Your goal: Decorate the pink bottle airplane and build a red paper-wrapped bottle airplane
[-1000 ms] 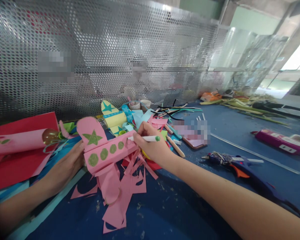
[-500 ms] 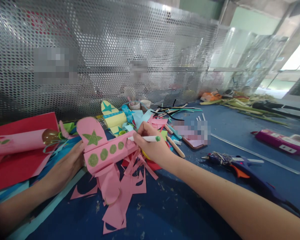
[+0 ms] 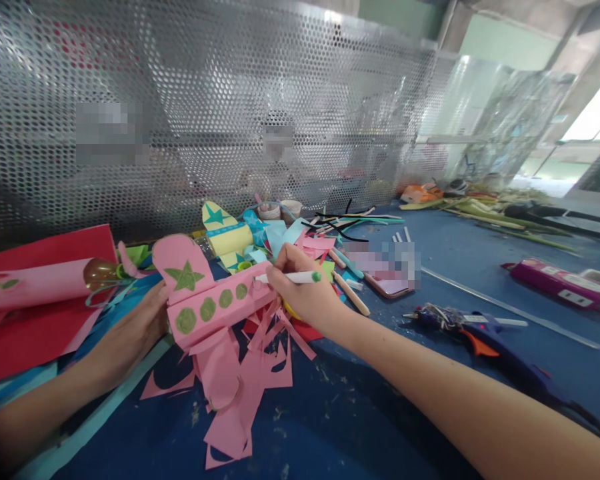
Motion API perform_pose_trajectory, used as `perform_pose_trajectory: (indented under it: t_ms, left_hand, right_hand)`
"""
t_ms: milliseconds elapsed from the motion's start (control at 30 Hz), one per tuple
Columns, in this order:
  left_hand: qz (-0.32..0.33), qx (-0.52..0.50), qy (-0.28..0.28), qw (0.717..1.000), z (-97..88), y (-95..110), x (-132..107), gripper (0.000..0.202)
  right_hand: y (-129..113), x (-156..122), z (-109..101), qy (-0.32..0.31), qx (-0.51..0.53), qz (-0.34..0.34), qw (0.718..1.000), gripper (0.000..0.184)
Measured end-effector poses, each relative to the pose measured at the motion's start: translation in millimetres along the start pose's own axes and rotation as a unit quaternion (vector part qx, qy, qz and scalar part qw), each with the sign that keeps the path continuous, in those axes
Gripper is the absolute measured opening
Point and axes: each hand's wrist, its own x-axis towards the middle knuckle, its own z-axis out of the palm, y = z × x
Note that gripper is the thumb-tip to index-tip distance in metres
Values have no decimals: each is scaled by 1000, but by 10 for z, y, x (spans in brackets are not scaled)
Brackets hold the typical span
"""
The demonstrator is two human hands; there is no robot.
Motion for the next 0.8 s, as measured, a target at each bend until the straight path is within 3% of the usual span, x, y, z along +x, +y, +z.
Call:
perform_pose_trajectory:
  t_ms: [800]
  left_hand:
    - [-3, 29, 17, 999, 7, 31, -18, 62]
  right_hand:
    - [11, -5, -7, -13, -12, 4, 1000, 19]
